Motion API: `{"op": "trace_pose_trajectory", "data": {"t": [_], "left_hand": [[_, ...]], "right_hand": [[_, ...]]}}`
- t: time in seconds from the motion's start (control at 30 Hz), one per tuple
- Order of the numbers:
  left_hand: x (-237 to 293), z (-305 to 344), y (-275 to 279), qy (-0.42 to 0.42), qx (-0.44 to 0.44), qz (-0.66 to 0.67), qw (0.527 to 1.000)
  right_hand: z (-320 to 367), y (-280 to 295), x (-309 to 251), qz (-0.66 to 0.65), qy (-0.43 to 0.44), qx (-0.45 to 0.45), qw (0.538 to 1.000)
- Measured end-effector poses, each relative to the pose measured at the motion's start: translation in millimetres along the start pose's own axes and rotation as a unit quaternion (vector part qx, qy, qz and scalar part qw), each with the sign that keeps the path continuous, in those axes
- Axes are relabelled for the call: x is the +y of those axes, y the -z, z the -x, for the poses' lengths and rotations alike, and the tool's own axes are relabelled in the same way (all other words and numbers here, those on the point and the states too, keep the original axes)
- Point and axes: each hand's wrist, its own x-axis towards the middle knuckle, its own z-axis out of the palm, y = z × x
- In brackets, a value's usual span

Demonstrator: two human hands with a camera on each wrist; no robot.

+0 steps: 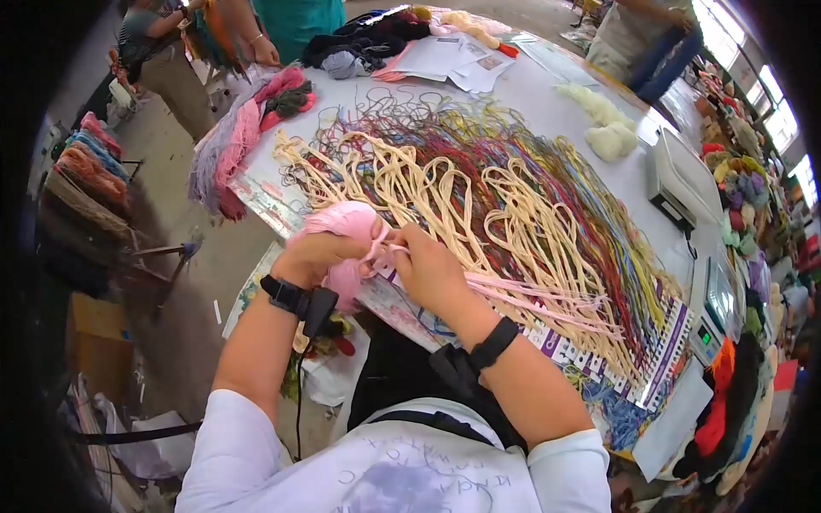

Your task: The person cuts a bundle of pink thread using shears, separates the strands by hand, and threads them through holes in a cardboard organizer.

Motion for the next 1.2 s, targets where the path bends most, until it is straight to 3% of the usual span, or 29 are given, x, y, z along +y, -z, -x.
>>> {"op": "trace_pose_trajectory", "data": {"t": [0.1, 0.23, 0.3, 0.37, 0.5, 0.57, 0.6, 0.67, 0.7, 0.77, 0.83, 0.9, 0.97, 1.03, 1.1, 1.13, 1.2], "left_hand": [[-2, -4, -3, 0.08, 0.023, -0.056, 0.995], [-3, -6, 17, 0.05, 0.001, -0.106, 0.993], [4, 7, 43, 0.122, 0.184, -0.073, 0.973], [18, 19, 75, 0.064, 0.249, 0.083, 0.963], [66, 41, 161, -0.047, 0.37, 0.043, 0.927], [89, 47, 248, -0.116, 0.346, 0.141, 0.92], [101, 43, 230, -0.119, 0.343, 0.139, 0.921], [136, 37, 176, -0.154, 0.561, 0.078, 0.81], [135, 37, 175, -0.157, 0.561, 0.074, 0.809], [127, 35, 177, -0.226, 0.505, -0.186, 0.812], [121, 36, 115, -0.161, 0.472, -0.102, 0.861], [104, 49, 54, -0.164, 0.315, -0.046, 0.934], [98, 60, 3, -0.116, 0.177, 0.016, 0.977], [89, 63, -44, -0.095, 0.072, 0.118, 0.986], [74, 64, -67, -0.106, 0.045, 0.106, 0.988], [68, 66, -75, -0.115, 0.016, 0.093, 0.989], [58, 70, -86, -0.116, 0.036, 0.098, 0.988]], "right_hand": [[-5, 1, -2, -0.04, 0.002, 0.009, 0.999], [4, -6, 18, -0.01, -0.044, -0.011, 0.999], [14, -10, 29, 0.107, 0.002, -0.013, 0.994], [16, -9, 27, 0.11, -0.019, -0.02, 0.994], [17, -11, 27, 0.13, -0.017, 0.005, 0.991], [18, -15, 31, 0.111, -0.018, 0.015, 0.994], [17, -16, 32, 0.093, -0.014, 0.024, 0.995], [16, -16, 34, 0.103, -0.016, 0.026, 0.994], [16, -17, 33, 0.11, -0.022, 0.024, 0.993], [16, -14, 28, 0.094, -0.03, 0.012, 0.995], [15, -8, 20, 0.08, -0.041, 0.0, 0.996], [14, 1, 2, -0.018, -0.101, -0.03, 0.994], [13, 10, -30, -0.079, -0.073, 0.004, 0.994], [17, 17, -61, -0.144, -0.05, 0.036, 0.988], [21, 24, -84, -0.258, 0.085, 0.084, 0.959], [26, 28, -89, -0.259, 0.084, 0.083, 0.959], [36, 35, -92, -0.258, 0.084, 0.016, 0.962]]}}
